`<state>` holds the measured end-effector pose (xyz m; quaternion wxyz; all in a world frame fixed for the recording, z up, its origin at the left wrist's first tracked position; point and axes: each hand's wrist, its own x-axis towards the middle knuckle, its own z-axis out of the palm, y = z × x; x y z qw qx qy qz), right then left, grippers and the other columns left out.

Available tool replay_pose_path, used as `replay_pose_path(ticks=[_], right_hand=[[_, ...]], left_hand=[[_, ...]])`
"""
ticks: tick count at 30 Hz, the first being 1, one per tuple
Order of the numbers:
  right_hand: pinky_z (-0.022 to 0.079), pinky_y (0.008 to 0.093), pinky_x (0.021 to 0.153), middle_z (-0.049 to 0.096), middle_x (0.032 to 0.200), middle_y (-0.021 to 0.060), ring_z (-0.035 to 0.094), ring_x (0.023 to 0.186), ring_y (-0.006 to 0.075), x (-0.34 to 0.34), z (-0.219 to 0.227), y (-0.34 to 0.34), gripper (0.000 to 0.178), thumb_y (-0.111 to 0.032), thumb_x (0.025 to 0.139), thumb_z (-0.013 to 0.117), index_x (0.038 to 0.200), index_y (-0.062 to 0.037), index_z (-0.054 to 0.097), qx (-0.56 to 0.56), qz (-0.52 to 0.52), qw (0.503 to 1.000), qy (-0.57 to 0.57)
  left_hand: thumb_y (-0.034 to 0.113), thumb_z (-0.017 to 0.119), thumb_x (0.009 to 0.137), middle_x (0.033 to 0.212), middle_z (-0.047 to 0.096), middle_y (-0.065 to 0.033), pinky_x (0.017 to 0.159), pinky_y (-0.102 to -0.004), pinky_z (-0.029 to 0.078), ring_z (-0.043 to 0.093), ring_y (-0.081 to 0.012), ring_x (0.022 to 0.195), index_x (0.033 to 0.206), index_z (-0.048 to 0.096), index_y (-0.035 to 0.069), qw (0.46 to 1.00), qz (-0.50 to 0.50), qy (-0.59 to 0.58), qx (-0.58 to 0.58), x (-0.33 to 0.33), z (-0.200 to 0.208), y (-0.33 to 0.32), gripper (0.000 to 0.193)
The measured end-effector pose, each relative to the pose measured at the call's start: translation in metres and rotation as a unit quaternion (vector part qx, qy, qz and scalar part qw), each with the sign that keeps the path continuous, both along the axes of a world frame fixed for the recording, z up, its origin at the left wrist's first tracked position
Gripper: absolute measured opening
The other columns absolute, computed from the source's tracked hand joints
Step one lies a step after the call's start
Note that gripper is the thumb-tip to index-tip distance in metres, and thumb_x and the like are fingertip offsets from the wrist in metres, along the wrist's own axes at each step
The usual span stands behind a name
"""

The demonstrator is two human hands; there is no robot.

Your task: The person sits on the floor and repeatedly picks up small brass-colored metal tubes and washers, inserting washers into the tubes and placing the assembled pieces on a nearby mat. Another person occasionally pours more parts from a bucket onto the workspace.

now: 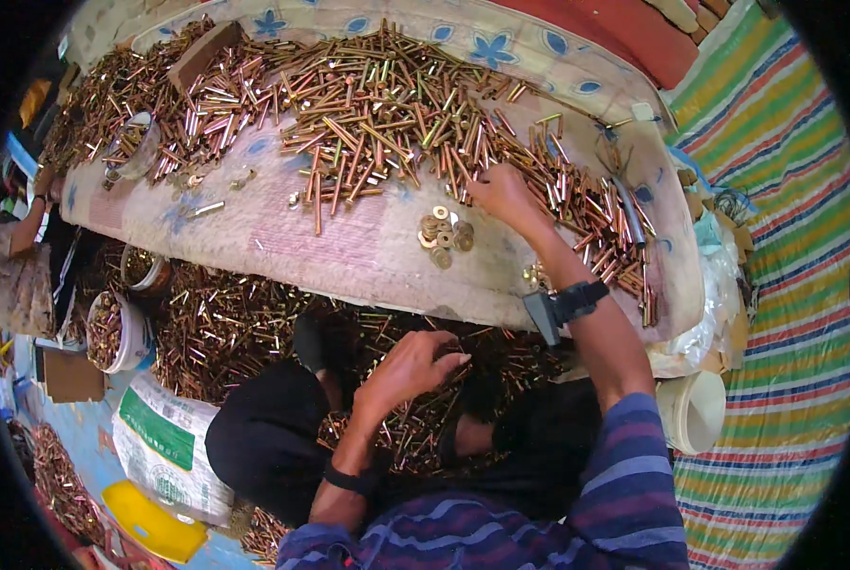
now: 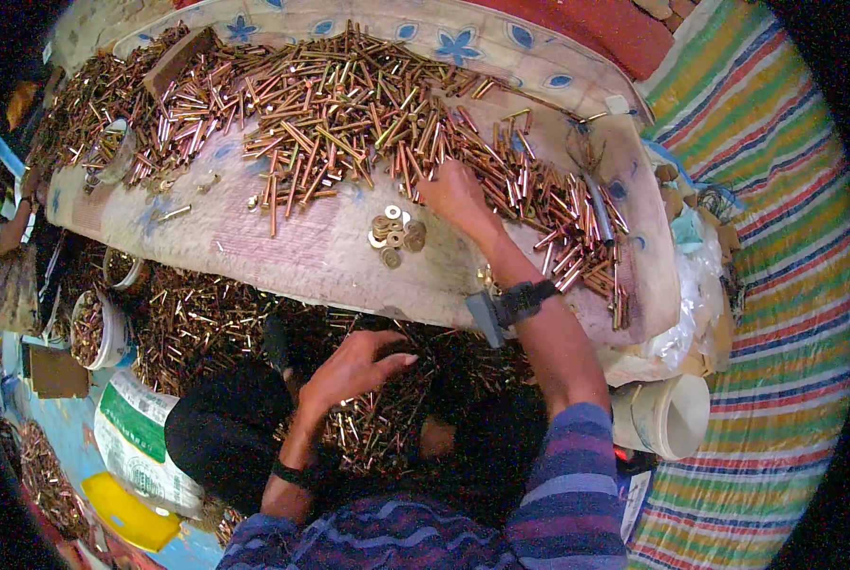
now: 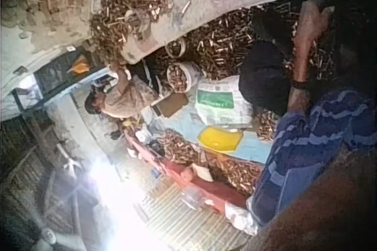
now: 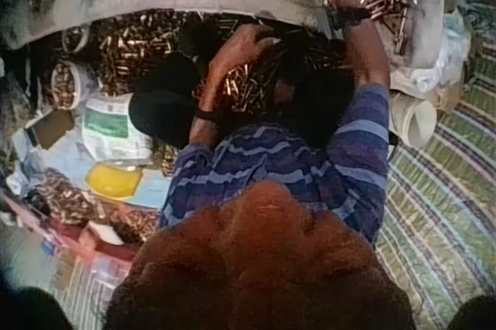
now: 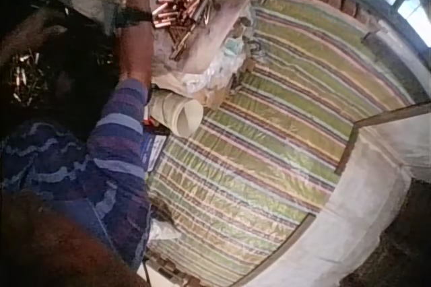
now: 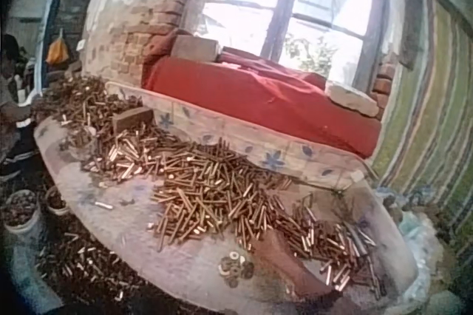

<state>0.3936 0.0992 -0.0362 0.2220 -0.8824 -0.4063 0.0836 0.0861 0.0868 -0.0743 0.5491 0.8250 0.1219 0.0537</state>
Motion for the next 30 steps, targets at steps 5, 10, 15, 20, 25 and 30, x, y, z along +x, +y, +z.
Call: replay_pose_path(ticks=[5, 10, 15, 20, 25, 30], right_hand=[[0.052, 0.0392, 0.055, 0.066, 0.064, 0.0191, 0.066, 0.056, 0.0257, -0.011, 0.025, -0.051, 0.036, -0.028, 0.080, 0.069, 0.067, 0.0047, 0.069, -0.018, -0.002, 0.990, 0.140], [0.046, 0.0282, 0.049, 0.063, 0.065, 0.0048, 0.057, 0.052, 0.0115, -0.063, 0.048, -0.109, 0.028, -0.023, 0.089, 0.066, 0.081, 0.0040, 0.068, -0.004, 0.045, 0.957, 0.288], [0.048, 0.0290, 0.051, 0.065, 0.069, 0.0041, 0.058, 0.054, 0.0108, -0.130, 0.054, -0.128, 0.030, -0.026, 0.096, 0.066, 0.089, 0.0025, 0.068, -0.040, 0.088, 0.920, 0.380], [0.053, 0.0320, 0.054, 0.068, 0.070, 0.0076, 0.064, 0.056, 0.0141, -0.143, 0.056, -0.130, 0.029, -0.024, 0.096, 0.062, 0.094, 0.0042, 0.069, 0.013, 0.183, 0.920, 0.347], [0.054, 0.0335, 0.056, 0.069, 0.071, 0.0099, 0.066, 0.058, 0.0156, -0.103, 0.051, -0.143, 0.027, -0.022, 0.096, 0.061, 0.099, 0.0035, 0.071, 0.001, 0.132, 0.937, 0.324], [0.055, 0.0409, 0.066, 0.069, 0.073, 0.0164, 0.070, 0.066, 0.0258, -0.020, 0.035, -0.156, 0.033, -0.027, 0.089, 0.063, 0.096, 0.0039, 0.072, 0.003, 0.076, 0.986, 0.149]], left_hand=[[0.031, 0.065, 0.098, 0.089, 0.071, -0.0143, 0.060, -0.0355, 0.053, 0.066, -0.0206, 0.061, 0.113, 0.068, -0.006, 0.986, 0.038, 0.090, -0.137, 0.004, 0.016, -0.001, 0.040], [0.033, 0.058, 0.104, 0.085, 0.070, -0.0056, 0.046, -0.0255, 0.049, 0.062, -0.0099, 0.056, 0.109, 0.069, -0.003, 0.952, 0.111, -0.009, -0.285, 0.011, 0.019, -0.005, 0.038], [0.033, 0.055, 0.105, 0.089, 0.071, -0.0098, 0.049, -0.0254, 0.052, 0.068, -0.0137, 0.066, 0.106, 0.069, -0.005, 0.915, 0.118, -0.075, -0.379, 0.017, 0.015, -0.008, 0.040], [0.030, 0.055, 0.105, 0.086, 0.072, -0.0119, 0.048, -0.0264, 0.053, 0.070, -0.0177, 0.068, 0.107, 0.067, -0.004, 0.900, 0.149, -0.065, -0.404, 0.018, 0.013, -0.008, 0.036], [0.031, 0.055, 0.104, 0.080, 0.067, -0.0068, 0.042, -0.0257, 0.045, 0.062, -0.0137, 0.056, 0.099, 0.064, 0.002, 0.879, 0.225, -0.046, -0.418, 0.020, 0.011, -0.009, 0.031], [0.032, 0.056, 0.104, 0.076, 0.061, -0.0042, 0.037, -0.0234, 0.034, 0.048, -0.0087, 0.046, 0.095, 0.061, 0.005, 0.868, 0.240, -0.030, -0.433, 0.015, 0.015, -0.004, 0.029]])
